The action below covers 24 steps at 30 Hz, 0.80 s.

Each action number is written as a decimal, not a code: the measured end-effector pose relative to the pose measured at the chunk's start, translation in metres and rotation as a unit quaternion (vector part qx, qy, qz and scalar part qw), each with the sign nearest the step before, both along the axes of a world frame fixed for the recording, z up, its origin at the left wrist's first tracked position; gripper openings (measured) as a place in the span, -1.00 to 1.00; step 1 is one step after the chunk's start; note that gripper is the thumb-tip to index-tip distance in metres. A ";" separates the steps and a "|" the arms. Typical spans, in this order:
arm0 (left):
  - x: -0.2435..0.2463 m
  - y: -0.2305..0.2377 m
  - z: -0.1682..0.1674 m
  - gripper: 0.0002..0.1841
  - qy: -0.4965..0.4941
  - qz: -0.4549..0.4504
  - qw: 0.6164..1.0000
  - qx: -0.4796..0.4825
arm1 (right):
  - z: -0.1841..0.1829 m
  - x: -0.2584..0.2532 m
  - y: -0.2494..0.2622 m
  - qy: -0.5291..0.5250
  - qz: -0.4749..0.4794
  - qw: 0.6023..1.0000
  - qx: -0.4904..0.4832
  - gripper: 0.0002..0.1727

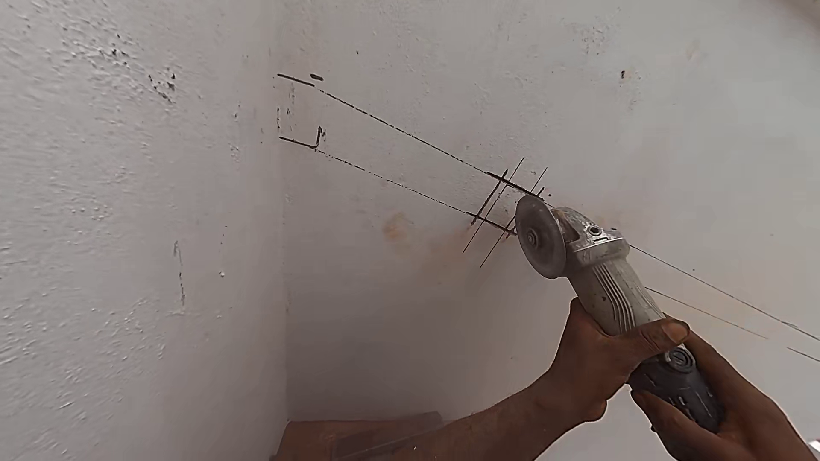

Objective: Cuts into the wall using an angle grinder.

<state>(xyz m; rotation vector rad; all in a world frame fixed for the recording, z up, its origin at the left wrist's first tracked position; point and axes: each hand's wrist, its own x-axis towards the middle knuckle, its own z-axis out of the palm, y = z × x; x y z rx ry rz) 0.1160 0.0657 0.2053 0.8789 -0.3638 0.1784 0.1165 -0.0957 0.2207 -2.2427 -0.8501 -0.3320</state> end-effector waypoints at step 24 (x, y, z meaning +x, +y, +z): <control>0.004 0.008 0.007 -0.44 0.041 -0.016 0.999 -0.019 | 0.012 0.010 0.009 -0.010 -0.016 0.999 -0.049 -0.02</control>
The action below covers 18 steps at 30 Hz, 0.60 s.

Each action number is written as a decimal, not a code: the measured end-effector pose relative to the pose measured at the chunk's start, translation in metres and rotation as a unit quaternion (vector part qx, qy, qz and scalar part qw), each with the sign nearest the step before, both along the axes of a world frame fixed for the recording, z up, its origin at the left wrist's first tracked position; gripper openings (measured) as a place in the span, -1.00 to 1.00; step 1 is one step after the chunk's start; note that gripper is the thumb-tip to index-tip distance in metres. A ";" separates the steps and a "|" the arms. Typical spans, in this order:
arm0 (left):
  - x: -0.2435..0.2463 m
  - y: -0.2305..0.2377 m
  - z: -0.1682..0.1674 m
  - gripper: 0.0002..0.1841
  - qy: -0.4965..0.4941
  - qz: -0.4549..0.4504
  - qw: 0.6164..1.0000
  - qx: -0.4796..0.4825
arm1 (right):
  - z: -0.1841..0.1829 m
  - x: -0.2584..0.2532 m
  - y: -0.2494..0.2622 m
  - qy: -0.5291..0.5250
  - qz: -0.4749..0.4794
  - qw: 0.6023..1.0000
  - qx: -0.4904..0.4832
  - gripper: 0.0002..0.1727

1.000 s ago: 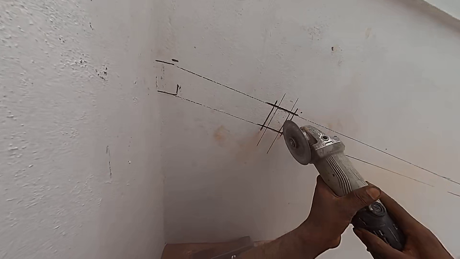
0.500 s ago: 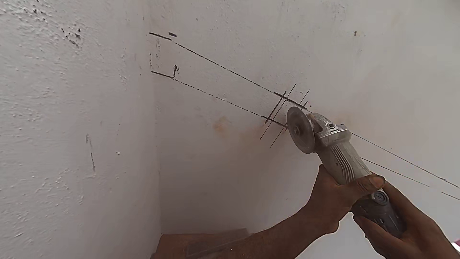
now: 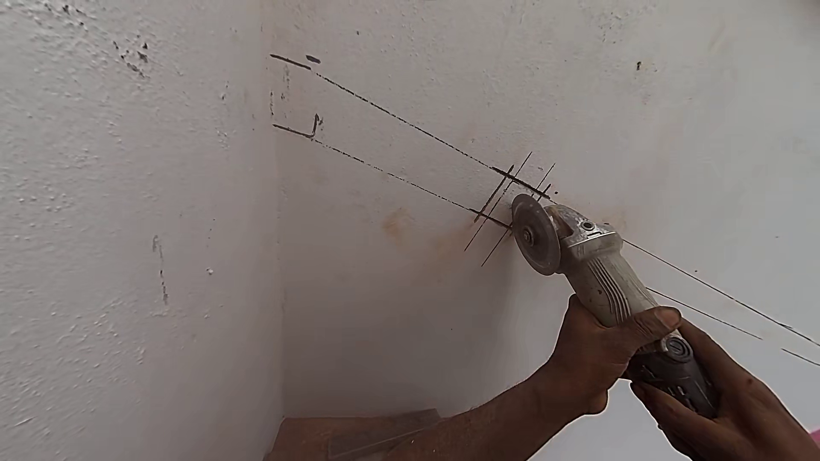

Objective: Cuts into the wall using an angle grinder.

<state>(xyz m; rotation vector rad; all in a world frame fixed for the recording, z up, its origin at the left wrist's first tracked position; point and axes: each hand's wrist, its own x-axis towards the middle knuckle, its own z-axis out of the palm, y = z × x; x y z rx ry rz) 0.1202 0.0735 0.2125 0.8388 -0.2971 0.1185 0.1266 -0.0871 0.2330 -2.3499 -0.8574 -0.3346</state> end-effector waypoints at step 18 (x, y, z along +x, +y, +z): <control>0.007 0.008 0.016 -0.55 -0.014 0.007 0.999 -0.029 | 0.020 0.014 0.010 -0.005 -0.005 0.999 -0.033 0.01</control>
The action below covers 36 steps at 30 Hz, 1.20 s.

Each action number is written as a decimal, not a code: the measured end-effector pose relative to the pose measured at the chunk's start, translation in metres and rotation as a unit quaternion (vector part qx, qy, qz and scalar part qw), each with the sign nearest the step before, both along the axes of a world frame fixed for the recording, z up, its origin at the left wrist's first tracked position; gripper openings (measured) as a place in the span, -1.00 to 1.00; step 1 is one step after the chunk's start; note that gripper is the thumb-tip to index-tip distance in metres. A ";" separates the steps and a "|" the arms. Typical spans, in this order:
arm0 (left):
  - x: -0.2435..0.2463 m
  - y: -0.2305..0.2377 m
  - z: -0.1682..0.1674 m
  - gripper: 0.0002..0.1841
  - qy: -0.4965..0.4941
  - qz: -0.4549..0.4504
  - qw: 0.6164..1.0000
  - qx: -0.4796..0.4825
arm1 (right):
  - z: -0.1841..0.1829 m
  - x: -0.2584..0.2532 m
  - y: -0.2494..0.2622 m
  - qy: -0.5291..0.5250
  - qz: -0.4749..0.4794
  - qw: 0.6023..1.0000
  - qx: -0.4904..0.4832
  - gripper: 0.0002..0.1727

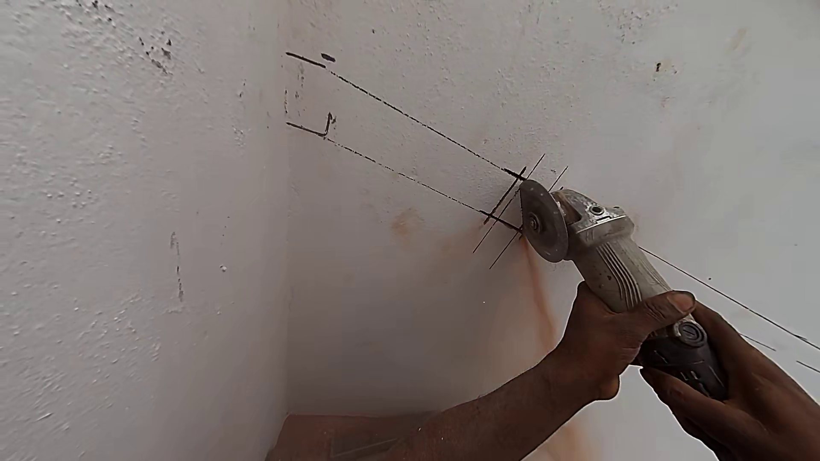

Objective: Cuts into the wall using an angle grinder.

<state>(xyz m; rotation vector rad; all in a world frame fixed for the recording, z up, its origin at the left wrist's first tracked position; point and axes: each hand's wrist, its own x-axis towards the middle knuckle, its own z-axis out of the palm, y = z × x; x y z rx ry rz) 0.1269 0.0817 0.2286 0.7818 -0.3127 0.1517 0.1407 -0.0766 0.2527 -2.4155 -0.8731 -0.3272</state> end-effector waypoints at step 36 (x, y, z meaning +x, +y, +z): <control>-0.033 -0.011 -0.018 -0.23 -0.067 0.056 0.986 0.144 | -0.039 -0.046 -0.004 0.033 0.057 0.983 0.169 -0.10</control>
